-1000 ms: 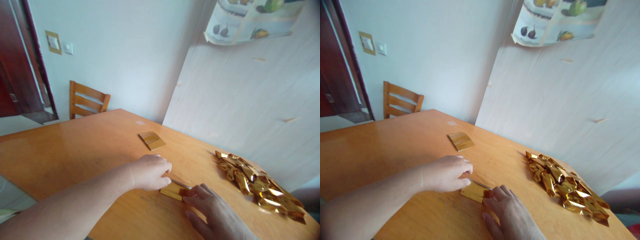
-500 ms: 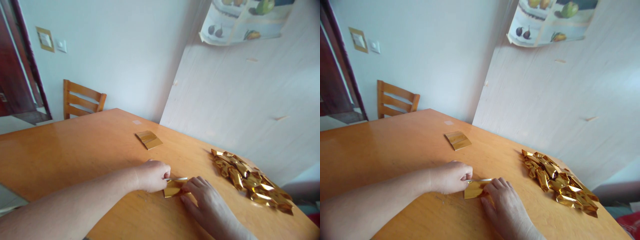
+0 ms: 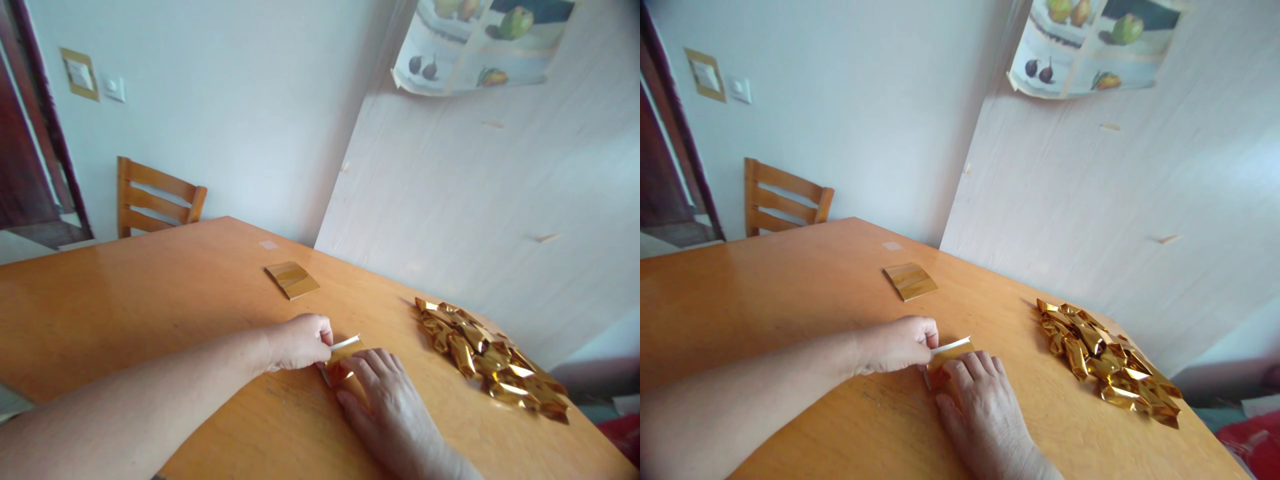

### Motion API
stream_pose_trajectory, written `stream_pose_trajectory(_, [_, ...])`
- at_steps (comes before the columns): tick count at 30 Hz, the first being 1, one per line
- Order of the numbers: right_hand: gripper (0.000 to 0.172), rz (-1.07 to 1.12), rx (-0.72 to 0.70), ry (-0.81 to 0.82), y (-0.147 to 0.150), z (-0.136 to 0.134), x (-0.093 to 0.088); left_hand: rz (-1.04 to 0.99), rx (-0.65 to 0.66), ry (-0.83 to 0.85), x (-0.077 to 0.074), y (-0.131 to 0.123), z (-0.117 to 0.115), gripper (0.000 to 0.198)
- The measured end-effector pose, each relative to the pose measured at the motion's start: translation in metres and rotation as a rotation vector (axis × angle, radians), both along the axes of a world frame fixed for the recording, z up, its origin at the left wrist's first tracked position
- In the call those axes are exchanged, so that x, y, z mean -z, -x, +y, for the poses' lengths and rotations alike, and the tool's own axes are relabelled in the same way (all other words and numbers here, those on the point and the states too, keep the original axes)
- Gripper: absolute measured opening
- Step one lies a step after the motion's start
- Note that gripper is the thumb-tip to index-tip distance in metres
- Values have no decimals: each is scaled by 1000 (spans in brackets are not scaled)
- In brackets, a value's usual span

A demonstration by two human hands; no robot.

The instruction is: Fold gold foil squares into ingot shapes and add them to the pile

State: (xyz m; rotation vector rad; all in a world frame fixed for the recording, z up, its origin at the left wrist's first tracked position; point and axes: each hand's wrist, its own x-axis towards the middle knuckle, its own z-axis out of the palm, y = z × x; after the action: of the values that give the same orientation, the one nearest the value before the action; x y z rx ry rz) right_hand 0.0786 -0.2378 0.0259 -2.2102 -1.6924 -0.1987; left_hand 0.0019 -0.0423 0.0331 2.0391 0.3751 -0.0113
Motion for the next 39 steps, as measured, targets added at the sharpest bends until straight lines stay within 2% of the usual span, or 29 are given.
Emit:
stream_pose_trajectory(3, [16,-51,5,-13,0,4,4,-2,-12,42,-1,0,-1,19])
stream_pose_trajectory(6, [13,-112,-12,-19,0,7,8,10,-17,-2,-2,0,-1,20])
stream_pose_trajectory(10, [12,-161,-65,4,-2,8,12,57,27,-126,-6,2,0,21])
stream_pose_trajectory(15, [13,-115,-93,29,-4,6,13,50,69,-360,-7,3,3,22])
stream_pose_trajectory(20, [20,-64,-107,54,-4,5,8,57,83,-454,-4,2,5,24])
stream_pose_trajectory(33, [14,-23,-75,62,-2,5,6,93,181,-476,-16,5,6,19])
stream_pose_trajectory(39, [13,-19,-77,53,-2,5,5,90,197,-476,-14,4,8,21])
